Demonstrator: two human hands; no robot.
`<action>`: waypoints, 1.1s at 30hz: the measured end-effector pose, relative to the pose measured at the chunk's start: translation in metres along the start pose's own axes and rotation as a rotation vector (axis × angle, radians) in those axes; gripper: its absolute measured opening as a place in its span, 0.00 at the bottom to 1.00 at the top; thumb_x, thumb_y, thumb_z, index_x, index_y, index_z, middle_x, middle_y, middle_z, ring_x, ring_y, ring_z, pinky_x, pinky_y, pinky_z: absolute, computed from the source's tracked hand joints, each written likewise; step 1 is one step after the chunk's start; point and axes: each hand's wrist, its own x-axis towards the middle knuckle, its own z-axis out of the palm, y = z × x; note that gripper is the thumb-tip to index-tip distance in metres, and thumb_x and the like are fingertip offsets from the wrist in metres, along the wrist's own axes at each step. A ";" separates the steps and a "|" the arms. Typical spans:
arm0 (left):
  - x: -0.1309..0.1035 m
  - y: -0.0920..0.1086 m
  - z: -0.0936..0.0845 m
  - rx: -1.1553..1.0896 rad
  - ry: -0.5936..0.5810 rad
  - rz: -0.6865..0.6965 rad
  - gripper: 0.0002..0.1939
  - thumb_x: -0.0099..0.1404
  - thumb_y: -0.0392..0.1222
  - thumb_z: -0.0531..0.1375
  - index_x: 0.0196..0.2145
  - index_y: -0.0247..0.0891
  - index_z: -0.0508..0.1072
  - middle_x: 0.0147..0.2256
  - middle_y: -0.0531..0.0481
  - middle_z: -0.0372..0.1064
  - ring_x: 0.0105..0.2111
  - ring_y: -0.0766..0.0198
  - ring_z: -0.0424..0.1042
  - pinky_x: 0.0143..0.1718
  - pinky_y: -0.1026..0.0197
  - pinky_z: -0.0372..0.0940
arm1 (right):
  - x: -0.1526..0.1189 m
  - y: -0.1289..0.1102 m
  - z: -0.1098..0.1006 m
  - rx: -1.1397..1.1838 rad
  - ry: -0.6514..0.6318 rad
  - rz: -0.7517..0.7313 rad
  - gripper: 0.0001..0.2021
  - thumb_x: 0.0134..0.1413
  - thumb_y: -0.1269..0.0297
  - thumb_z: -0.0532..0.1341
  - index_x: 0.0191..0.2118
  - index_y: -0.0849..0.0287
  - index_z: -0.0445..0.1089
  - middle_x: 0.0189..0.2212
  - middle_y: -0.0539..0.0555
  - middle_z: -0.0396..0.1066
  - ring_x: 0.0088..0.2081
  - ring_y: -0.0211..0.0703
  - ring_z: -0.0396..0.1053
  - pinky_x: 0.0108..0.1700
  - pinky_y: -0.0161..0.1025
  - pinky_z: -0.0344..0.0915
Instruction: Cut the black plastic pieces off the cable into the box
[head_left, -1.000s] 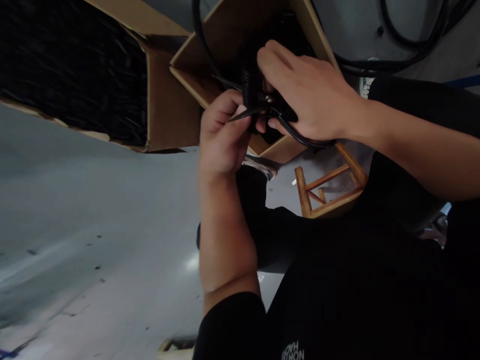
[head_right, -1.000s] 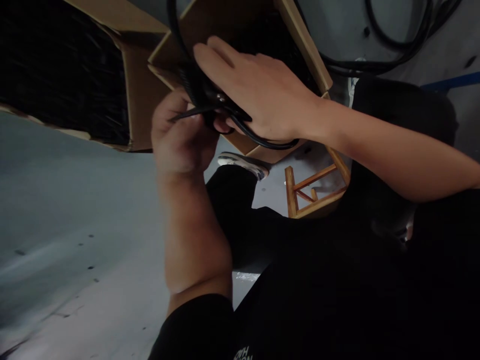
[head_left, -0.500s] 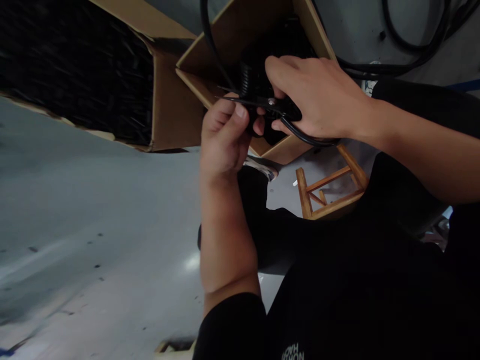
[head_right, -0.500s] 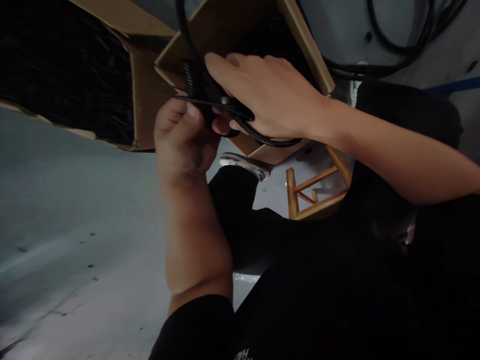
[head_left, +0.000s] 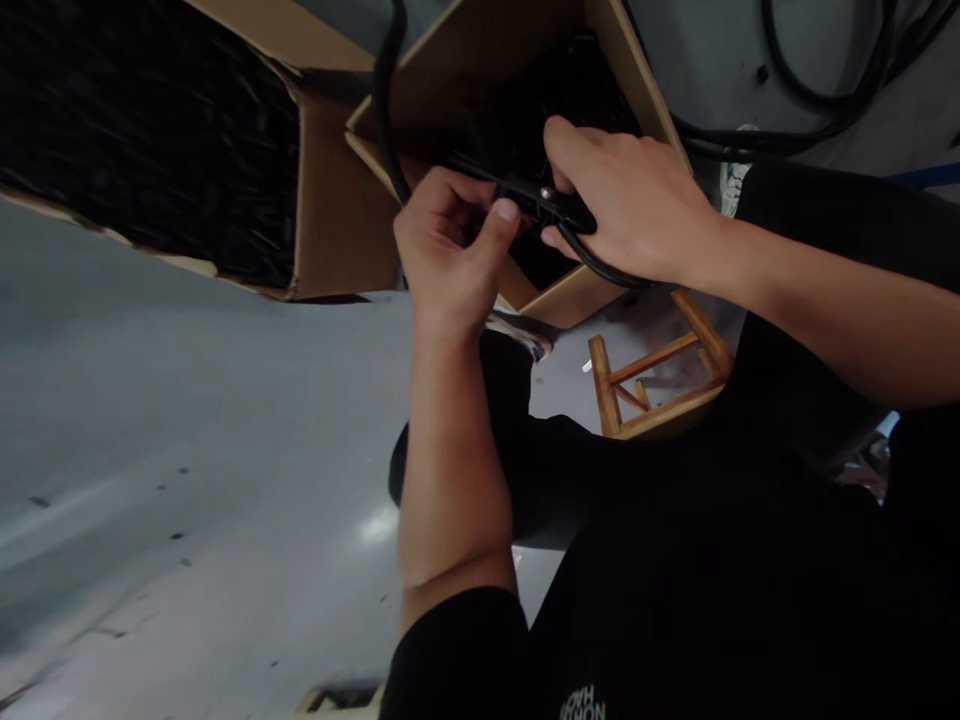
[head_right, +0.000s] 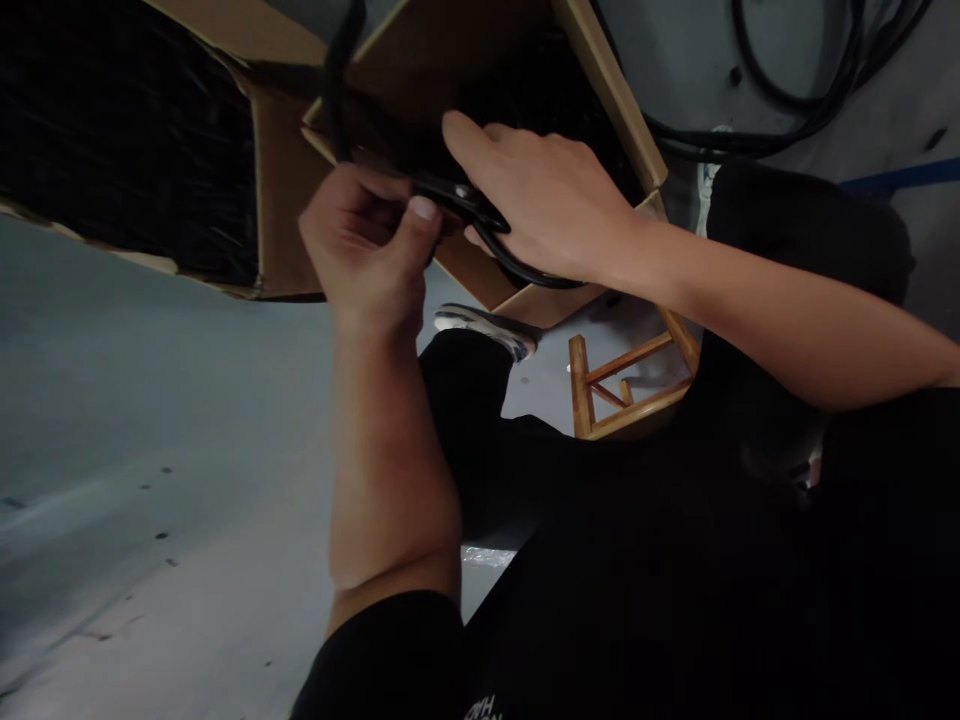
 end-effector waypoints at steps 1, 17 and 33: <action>0.002 -0.002 -0.001 0.015 0.033 0.054 0.33 0.65 0.73 0.80 0.39 0.43 0.74 0.32 0.53 0.73 0.31 0.60 0.77 0.36 0.57 0.72 | 0.000 0.001 -0.001 -0.020 0.002 -0.006 0.15 0.69 0.54 0.65 0.44 0.50 0.56 0.51 0.58 0.81 0.51 0.64 0.79 0.40 0.46 0.57; 0.017 -0.012 -0.029 -0.314 0.078 -0.092 0.36 0.68 0.83 0.71 0.52 0.50 0.77 0.49 0.46 0.76 0.45 0.55 0.80 0.46 0.51 0.82 | 0.005 0.022 -0.003 0.115 -0.018 0.022 0.16 0.55 0.64 0.71 0.47 0.45 0.69 0.48 0.55 0.80 0.54 0.58 0.80 0.43 0.45 0.73; 0.006 0.000 0.025 -0.232 0.111 0.166 0.47 0.67 0.93 0.57 0.43 0.43 0.84 0.24 0.57 0.57 0.18 0.69 0.48 0.18 0.60 0.46 | 0.012 0.013 0.009 1.287 -0.497 0.195 0.14 0.63 0.52 0.76 0.42 0.50 0.74 0.42 0.51 0.81 0.46 0.46 0.81 0.55 0.39 0.82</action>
